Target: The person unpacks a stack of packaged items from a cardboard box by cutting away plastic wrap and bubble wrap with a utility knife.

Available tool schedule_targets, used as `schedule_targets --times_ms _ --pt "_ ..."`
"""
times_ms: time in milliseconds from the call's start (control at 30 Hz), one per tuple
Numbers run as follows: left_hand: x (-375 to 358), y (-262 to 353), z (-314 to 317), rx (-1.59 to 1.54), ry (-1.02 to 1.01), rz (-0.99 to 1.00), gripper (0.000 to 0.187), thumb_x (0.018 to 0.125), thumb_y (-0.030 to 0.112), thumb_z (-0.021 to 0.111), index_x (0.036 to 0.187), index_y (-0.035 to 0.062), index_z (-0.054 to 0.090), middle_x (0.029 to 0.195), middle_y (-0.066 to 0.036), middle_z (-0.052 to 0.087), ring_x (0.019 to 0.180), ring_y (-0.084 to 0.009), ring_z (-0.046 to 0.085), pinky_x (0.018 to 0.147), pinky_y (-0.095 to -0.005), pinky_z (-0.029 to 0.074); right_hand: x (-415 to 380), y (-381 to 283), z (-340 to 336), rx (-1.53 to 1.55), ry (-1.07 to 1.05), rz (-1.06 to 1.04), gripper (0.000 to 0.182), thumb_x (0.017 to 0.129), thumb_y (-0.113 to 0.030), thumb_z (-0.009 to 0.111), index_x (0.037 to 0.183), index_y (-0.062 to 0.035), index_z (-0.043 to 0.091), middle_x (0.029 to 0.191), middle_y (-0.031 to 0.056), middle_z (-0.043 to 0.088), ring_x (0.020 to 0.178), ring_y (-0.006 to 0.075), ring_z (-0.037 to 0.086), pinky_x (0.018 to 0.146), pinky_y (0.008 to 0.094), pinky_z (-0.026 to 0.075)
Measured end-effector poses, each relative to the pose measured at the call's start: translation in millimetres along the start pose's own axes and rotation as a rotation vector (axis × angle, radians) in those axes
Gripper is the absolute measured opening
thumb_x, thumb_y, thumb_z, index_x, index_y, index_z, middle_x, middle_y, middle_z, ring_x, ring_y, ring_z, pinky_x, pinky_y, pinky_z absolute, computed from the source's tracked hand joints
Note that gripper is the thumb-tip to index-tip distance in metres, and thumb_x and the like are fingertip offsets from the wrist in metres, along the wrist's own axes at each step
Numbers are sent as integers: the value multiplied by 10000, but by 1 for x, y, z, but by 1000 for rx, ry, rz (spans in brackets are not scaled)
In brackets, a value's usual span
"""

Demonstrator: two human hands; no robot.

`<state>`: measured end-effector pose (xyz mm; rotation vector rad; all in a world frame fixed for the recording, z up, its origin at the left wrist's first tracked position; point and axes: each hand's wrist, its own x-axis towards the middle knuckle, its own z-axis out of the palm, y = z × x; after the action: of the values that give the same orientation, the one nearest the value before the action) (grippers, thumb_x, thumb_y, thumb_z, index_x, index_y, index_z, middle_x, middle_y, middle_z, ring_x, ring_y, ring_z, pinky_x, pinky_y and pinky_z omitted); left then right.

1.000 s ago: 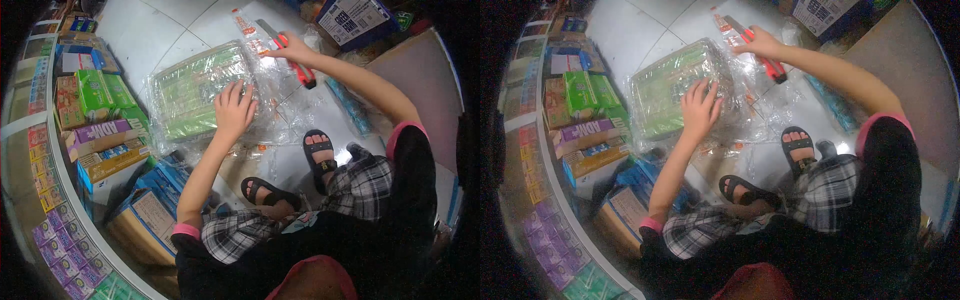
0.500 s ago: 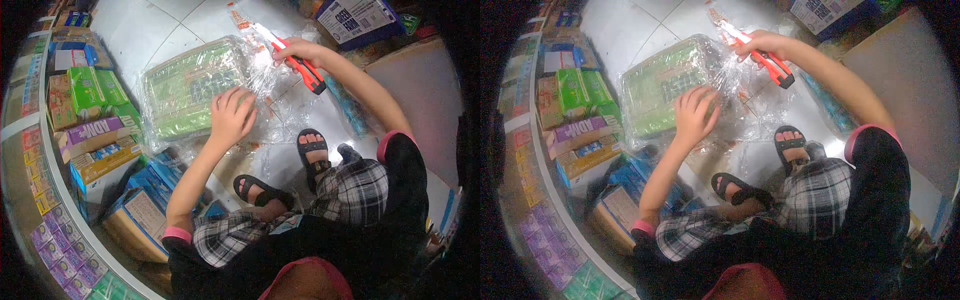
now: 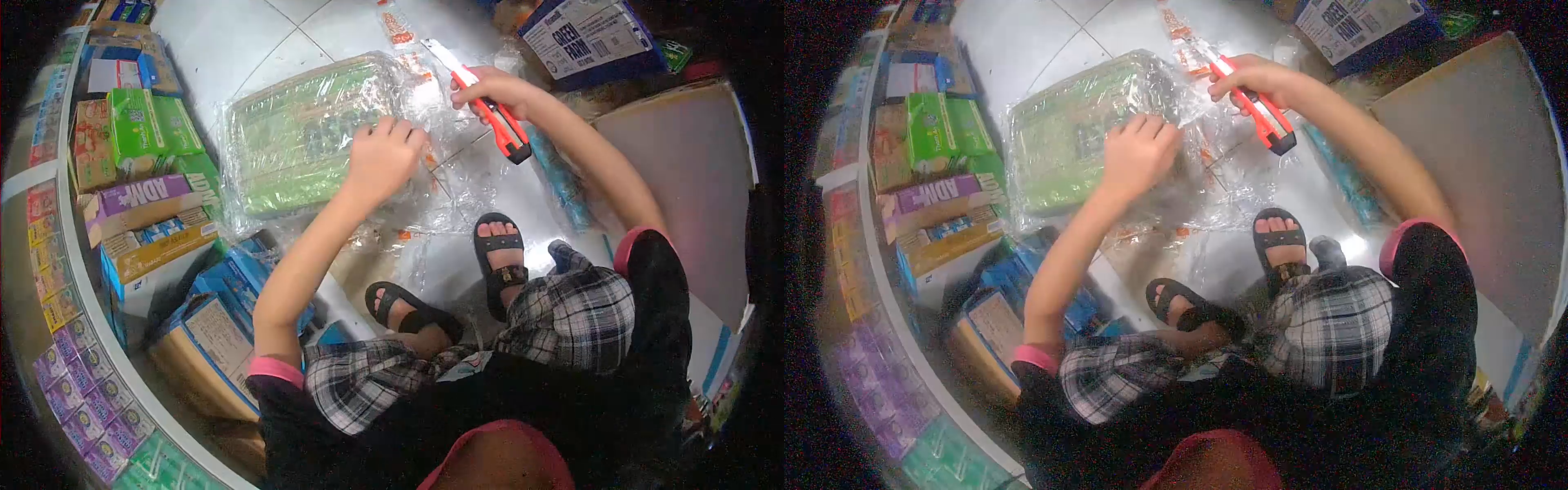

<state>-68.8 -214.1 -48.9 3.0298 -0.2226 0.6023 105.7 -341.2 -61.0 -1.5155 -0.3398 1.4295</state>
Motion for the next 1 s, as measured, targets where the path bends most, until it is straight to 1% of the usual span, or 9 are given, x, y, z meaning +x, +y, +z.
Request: schedule_targets --times_ms 333,400,433,500,600,700,767,867,1000 --pt "-5 0 -16 -279 94 -179 54 669 88 575 640 56 543 595 -57 513 546 -187 504 462 -278 388 6 2 -11 -122 -28 -91 277 642 -101 624 834 -54 430 630 44 513 386 88 427 333 234 372" --pt "-10 4 -17 -515 119 -405 62 718 78 546 710 24 576 636 -66 558 540 -155 524 487 -243 400 8 3 -11 -163 -35 -109 269 644 -99 622 827 -51 431 616 39 505 385 87 427 330 237 371" --pt "-11 5 -18 -515 121 -407 62 718 78 546 710 24 576 636 -66 558 540 -155 524 487 -243 400 9 4 -10 -238 -15 -152 258 644 -99 623 811 -49 433 606 37 497 385 87 427 330 235 370" --pt "-15 5 -22 -869 19 -776 121 759 103 521 756 0 585 667 -62 578 576 -105 532 514 -212 401 11 5 -8 -312 3 -196 247 645 -99 623 796 -46 435 596 34 488 384 88 426 331 234 370" --pt "-23 3 -23 -1078 72 -897 160 782 120 500 741 -14 578 665 -44 575 595 -84 519 526 -204 404 11 5 -9 -335 -10 -198 234 654 -107 624 784 -40 441 583 25 462 372 91 418 318 234 353" --pt "-25 4 -26 -878 146 -711 84 728 63 533 711 -10 571 618 -111 540 485 -157 500 454 -252 381 2 5 -3 -451 160 -262 216 718 -161 577 834 -30 450 581 11 436 432 65 424 371 215 354" --pt "-24 4 -31 -762 123 -620 92 735 75 537 727 -10 571 623 -101 545 512 -148 507 471 -240 387 -12 4 4 -837 331 -716 260 787 -264 493 904 -34 457 613 49 450 555 131 481 507 275 387" --pt "-20 8 -33 -637 93 -513 84 729 77 549 723 -4 566 612 -100 535 520 -162 507 471 -244 387 -46 -4 38 -529 199 -547 260 831 -291 412 922 -53 463 616 54 439 628 124 454 578 276 367" --pt "-14 10 -30 -553 120 -366 95 688 60 570 640 18 500 578 -105 503 488 -245 499 444 -317 388 -49 9 50 -341 100 -573 276 863 -275 353 864 -31 482 601 -14 411 551 68 373 494 216 321"
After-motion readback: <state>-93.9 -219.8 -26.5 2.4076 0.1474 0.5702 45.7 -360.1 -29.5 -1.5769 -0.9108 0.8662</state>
